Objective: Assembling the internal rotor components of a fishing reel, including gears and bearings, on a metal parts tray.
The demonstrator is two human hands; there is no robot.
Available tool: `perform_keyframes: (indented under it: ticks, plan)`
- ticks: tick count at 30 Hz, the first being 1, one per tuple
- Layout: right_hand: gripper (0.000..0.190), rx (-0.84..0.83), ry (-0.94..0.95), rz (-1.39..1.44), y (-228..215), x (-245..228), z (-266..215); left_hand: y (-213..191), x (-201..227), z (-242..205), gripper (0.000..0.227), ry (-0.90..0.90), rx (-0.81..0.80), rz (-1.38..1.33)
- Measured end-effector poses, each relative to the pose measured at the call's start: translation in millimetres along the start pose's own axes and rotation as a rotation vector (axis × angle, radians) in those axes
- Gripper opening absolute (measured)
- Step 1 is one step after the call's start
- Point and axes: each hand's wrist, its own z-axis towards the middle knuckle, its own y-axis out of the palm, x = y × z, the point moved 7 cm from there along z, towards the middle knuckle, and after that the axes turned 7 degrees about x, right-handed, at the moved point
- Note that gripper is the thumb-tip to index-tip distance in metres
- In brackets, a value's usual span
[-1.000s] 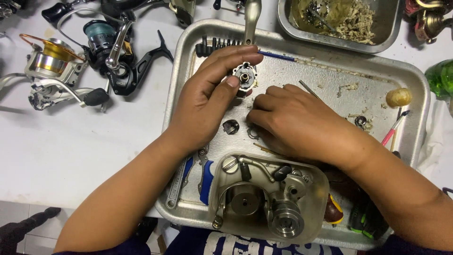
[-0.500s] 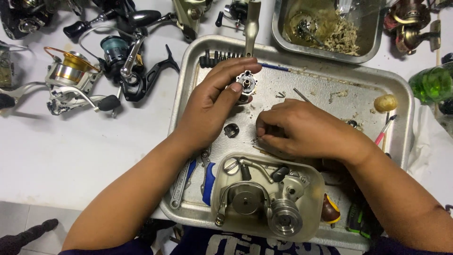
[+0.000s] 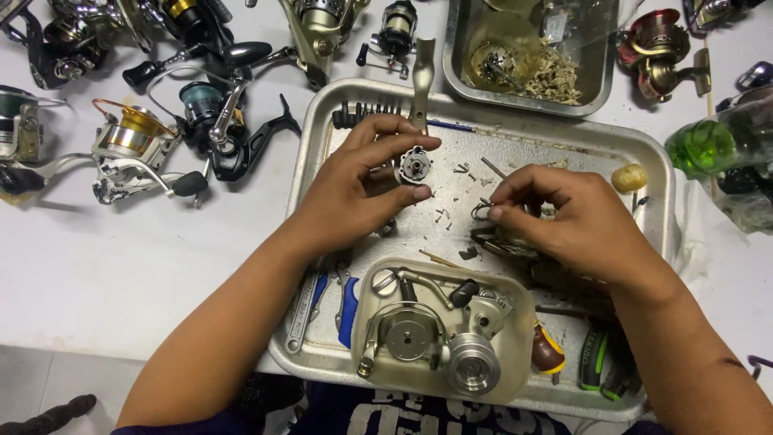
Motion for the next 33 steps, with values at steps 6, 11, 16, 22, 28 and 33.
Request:
perform_keyframes:
  ticks: [6, 11, 16, 22, 28, 33]
  plan:
    - [0.016, 0.144, 0.052, 0.34, -11.6, 23.1, -2.1, -7.0, -10.5, 5.6, 0.044, 0.055, -0.006, 0.147]
    - [0.015, 0.182, 0.062, 0.498, -10.1, 32.6, -2.2, -9.6, -18.7, 7.0, 0.046, 0.009, -0.065, -0.067]
    - [0.015, 0.172, 0.088, 0.727, -9.4, 31.3, -4.7, -13.3, -33.0, 4.1, 0.063, -0.051, -0.066, -0.239]
    - [0.016, 0.148, 0.095, 0.841, -6.0, 33.5, -6.1, -9.5, -36.0, -0.7, 0.063, -0.05, -0.122, -0.434]
    - [0.021, 0.148, 0.156, 0.785, -6.0, 36.0, -6.8, -1.9, -29.7, -3.3, 0.064, -0.119, -0.2, -0.692]
    - [0.023, 0.187, 0.134, 0.788, -2.8, 47.9, -5.9, 1.4, -23.9, -5.8, 0.057, -0.134, -0.225, -0.738]
